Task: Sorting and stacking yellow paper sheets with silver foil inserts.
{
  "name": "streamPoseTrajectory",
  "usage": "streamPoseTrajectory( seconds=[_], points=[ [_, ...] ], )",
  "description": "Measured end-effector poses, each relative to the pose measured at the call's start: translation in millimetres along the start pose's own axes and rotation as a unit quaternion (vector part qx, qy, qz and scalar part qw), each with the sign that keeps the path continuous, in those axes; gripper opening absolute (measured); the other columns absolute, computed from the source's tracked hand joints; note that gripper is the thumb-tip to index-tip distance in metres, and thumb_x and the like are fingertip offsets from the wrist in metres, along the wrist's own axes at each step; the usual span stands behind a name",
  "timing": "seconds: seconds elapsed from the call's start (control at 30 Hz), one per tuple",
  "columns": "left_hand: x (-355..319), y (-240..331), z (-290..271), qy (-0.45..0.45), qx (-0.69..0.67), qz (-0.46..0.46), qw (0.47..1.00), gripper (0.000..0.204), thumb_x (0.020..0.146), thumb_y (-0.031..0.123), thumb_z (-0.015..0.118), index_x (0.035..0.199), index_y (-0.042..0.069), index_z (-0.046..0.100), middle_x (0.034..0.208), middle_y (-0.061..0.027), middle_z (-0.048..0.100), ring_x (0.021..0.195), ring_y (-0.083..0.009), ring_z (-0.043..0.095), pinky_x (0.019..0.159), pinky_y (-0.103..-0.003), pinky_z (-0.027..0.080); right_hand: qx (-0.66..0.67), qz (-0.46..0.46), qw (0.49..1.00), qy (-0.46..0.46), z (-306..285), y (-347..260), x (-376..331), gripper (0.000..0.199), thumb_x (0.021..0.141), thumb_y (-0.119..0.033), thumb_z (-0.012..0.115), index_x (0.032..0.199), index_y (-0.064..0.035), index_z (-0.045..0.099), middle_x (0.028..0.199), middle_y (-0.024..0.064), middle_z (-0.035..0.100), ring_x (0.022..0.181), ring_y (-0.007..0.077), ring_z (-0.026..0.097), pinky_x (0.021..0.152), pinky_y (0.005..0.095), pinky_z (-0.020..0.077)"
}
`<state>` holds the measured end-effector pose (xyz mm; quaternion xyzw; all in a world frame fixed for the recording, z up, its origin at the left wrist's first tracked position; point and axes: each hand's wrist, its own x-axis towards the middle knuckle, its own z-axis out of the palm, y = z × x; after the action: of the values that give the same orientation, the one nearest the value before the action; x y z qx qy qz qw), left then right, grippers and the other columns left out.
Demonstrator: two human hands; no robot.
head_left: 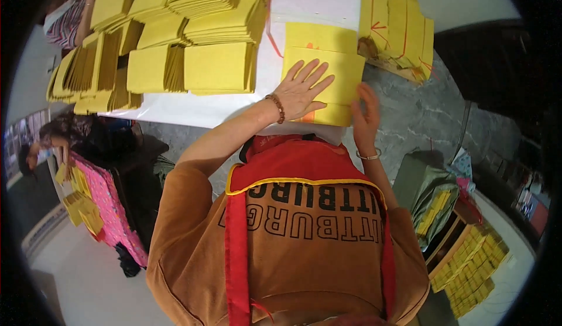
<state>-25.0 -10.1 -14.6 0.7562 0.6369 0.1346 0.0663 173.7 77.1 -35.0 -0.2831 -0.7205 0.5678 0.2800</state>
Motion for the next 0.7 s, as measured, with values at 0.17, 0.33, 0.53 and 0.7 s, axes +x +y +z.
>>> streamPoseTrajectory(
  seconds=[0.17,0.33,0.53,0.7],
  points=[
    [5,7,2,0.006,0.048,0.010,0.999,0.062,0.080,0.041,0.052,0.130,0.008,0.033,0.135,-0.0171,0.029,0.122,-0.0310,0.029,0.100,-0.046,0.023,0.100,0.117,0.980,0.124,3,4,0,0.030,0.081,-0.009,0.057,0.111,-0.0034,0.050,0.080,0.0035,0.055,0.072,0.0118,0.051,0.067,0.0239,0.0415],
    [22,29,10,0.071,0.204,-0.006,0.976,0.050,0.071,0.021,0.054,0.116,0.000,0.048,0.105,-0.0175,0.054,0.097,-0.0253,0.050,0.070,-0.034,0.044,0.009,0.131,0.987,0.096,-8,-15,15,0.028,0.083,-0.011,0.056,0.109,-0.0020,0.050,0.075,-0.0005,0.052,0.070,0.0059,0.048,0.061,0.0206,0.0385],
    [3,10,-38,0.191,0.087,-0.008,0.978,0.044,0.069,0.020,0.054,0.109,0.002,0.054,0.097,-0.0110,0.057,0.089,-0.0209,0.053,0.069,-0.029,0.042,0.097,0.101,0.986,0.094,1,-61,31,0.030,0.086,-0.012,0.053,0.113,-0.0025,0.048,0.079,0.0005,0.054,0.071,0.0062,0.048,0.064,0.0199,0.0384],
    [-82,-44,-92,0.317,0.169,-0.094,0.928,0.043,0.066,0.016,0.056,0.109,0.019,0.057,0.111,-0.0033,0.055,0.098,-0.0198,0.050,0.078,-0.036,0.036,0.127,0.105,0.985,0.058,23,-69,29,0.030,0.087,-0.013,0.051,0.115,-0.0026,0.049,0.087,0.0020,0.055,0.074,0.0076,0.049,0.067,0.0207,0.0400]
  ],
)
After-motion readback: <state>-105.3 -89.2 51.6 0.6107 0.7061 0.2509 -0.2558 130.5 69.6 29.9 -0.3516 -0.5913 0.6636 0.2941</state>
